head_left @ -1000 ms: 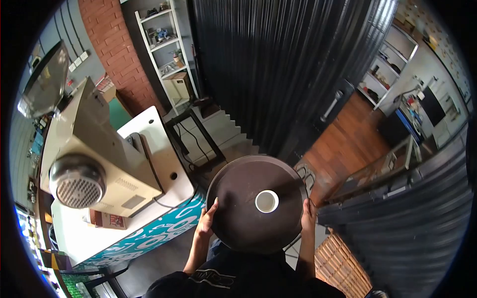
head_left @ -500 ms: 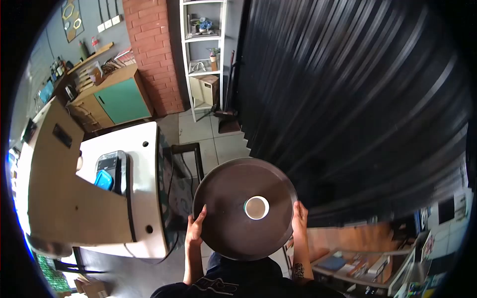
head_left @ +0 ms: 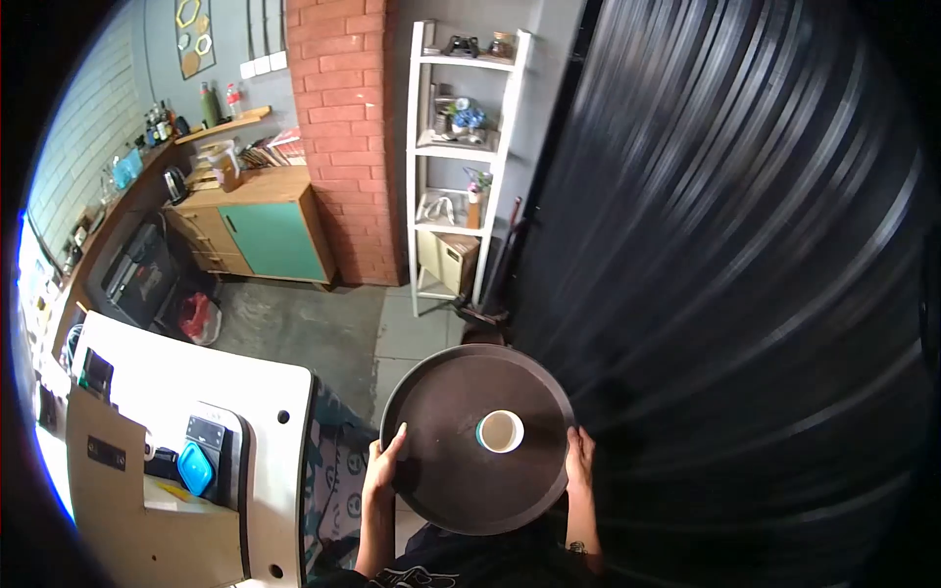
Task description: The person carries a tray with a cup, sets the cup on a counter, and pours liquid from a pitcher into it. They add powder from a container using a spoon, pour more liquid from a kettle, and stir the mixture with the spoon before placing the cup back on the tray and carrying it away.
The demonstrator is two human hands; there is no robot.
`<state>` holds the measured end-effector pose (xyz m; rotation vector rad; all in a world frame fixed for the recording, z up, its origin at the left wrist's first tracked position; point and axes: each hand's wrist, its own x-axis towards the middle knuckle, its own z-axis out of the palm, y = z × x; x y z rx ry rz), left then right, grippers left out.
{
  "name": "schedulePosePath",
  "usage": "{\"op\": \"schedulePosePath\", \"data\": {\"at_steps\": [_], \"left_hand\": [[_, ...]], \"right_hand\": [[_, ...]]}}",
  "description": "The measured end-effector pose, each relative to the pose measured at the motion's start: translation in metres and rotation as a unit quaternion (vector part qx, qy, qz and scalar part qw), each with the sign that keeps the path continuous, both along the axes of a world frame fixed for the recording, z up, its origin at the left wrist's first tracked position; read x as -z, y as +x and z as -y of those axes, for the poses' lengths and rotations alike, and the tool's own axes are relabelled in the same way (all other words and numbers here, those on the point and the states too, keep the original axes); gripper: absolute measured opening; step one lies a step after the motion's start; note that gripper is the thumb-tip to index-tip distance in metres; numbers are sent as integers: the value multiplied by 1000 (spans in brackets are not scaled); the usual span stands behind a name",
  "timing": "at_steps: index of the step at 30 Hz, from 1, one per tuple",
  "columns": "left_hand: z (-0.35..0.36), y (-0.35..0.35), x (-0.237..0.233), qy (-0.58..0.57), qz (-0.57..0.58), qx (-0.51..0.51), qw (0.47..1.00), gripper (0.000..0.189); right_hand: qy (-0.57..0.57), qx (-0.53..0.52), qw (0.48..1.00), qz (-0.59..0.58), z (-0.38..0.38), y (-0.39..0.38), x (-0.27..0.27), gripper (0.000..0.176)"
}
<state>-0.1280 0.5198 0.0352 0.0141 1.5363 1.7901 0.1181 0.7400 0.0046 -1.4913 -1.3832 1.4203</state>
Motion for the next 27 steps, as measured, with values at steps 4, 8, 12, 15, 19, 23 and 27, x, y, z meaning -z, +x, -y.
{"op": "schedulePosePath", "data": {"at_steps": [4,8,12,15,19,23,27], "left_hand": [[-35,-38,-4,-36,-9,-61,997,32],[-82,-87,22,-6,-19,-119,993,34],[-122,-140,9,8,13,-144,989,36],[-132,-178,20,-28,16,-224,974,37],[-131,-199,25,33,42,-324,945,31],[-125,-237,29,72,43,-402,912,27],[-112,-297,39,38,46,-443,894,29]], "right_hand": [[-2,-64,998,-2,-55,-70,8,71],[2,-105,994,-3,-118,-147,16,66],[8,-208,977,45,-186,-239,1,64],[16,-243,970,21,-218,-307,2,61],[12,-345,938,-25,-242,-399,30,59],[66,-455,888,21,-228,-494,11,58],[86,-544,835,17,-226,-585,32,47]]}}
